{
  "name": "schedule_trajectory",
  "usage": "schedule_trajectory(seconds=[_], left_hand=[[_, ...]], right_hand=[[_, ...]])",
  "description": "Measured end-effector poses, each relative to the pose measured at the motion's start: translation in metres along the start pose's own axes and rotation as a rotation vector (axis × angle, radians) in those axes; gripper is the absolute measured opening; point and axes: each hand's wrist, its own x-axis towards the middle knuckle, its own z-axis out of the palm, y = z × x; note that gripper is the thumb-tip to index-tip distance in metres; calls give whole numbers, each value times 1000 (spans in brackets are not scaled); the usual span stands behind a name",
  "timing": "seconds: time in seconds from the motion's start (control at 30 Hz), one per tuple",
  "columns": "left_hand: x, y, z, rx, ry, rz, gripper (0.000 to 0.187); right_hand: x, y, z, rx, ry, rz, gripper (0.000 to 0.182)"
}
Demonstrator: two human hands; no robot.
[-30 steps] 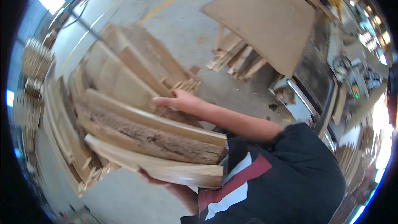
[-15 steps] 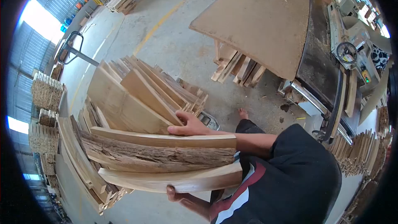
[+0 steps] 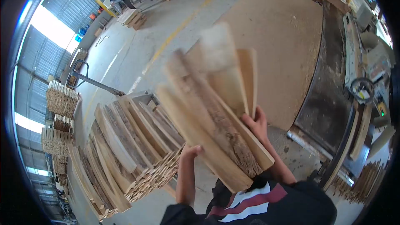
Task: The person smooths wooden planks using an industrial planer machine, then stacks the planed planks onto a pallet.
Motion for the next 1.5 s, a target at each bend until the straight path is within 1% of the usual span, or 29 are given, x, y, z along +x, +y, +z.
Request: schedule_trajectory(seconds=[0.1,0.13,0.17,0.2,0.23,0.27,0.3,0.33,0.37,0.4,0.43,0.47,0.53,0.6,0.67,0.73,0.8,0.83,0.87,0.9,0.93,0.97,1.03,1.1,1.13,1.23,1.4,1.47,1.5], left_hand=[[108,-4,52,-12,-243,-191,74],[153,-21,59,-1,-322,-199,71],[199,-30,75,297,-324,-302,63],[229,-31,99,97,-365,-378,55],[249,2,142,303,-371,-488,59],[273,9,170,213,-445,-491,58],[262,37,202,298,-290,-209,63],[313,-3,208,616,-117,-80,70],[312,12,239,997,-183,-67,90],[327,-24,256,1075,-50,-136,120],[323,-40,271,1137,-81,-109,122],[327,-62,274,1026,3,9,104],[322,-66,280,1086,150,124,83],[313,-91,268,908,230,439,64],[238,-65,244,602,160,533,45],[165,-71,193,420,136,692,37],[75,-84,136,370,431,567,27],[28,-91,106,417,672,481,21],[-18,-108,68,278,853,421,22],[-64,-124,32,6,852,768,31],[-107,-159,-29,567,1185,407,44],[-152,-110,-20,-200,1452,483,39],[-226,-74,-49,-414,1472,534,63],[-256,-35,-58,-417,1456,525,67],[-267,-23,-69,-413,1451,519,72],[-262,-11,-92,-644,1224,539,82],[-230,19,-94,-758,1016,479,89],[-229,43,-78,-815,1123,475,119],[-224,37,-83,-763,1111,502,120]], right_hand=[[25,-7,-67,-105,275,37,51],[39,-4,-92,-132,320,39,51],[56,-1,-117,-215,373,49,51],[72,3,-144,-310,405,65,52],[85,-1,-174,-303,357,100,57],[101,-17,-204,-606,289,200,54],[145,27,-304,-596,180,285,52],[133,-8,-289,-314,189,169,53],[145,-17,-321,-278,183,160,56],[147,-54,-294,-199,386,106,61],[157,-63,-297,-283,436,4,55],[159,-74,-279,-306,397,1,55],[156,-102,-235,-450,425,-164,52],[163,-100,-219,-390,286,-232,50],[139,-95,-157,-286,179,-230,48],[139,-60,-127,-244,-10,-163,43],[116,-21,-74,-156,-206,-24,42],[106,0,-49,-95,-303,81,43],[88,17,-23,-55,-416,172,42],[70,32,4,-15,-522,259,42],[48,42,35,-13,-582,330,45],[25,52,67,-10,-634,401,47],[-17,71,136,-55,-741,423,52],[-54,92,202,-149,-858,417,55],[-74,100,236,-221,-861,358,63],[-134,108,324,-408,-883,254,86],[-159,147,371,-714,-712,81,95],[-158,150,368,-511,-728,170,101],[-162,146,368,-509,-689,164,101]])
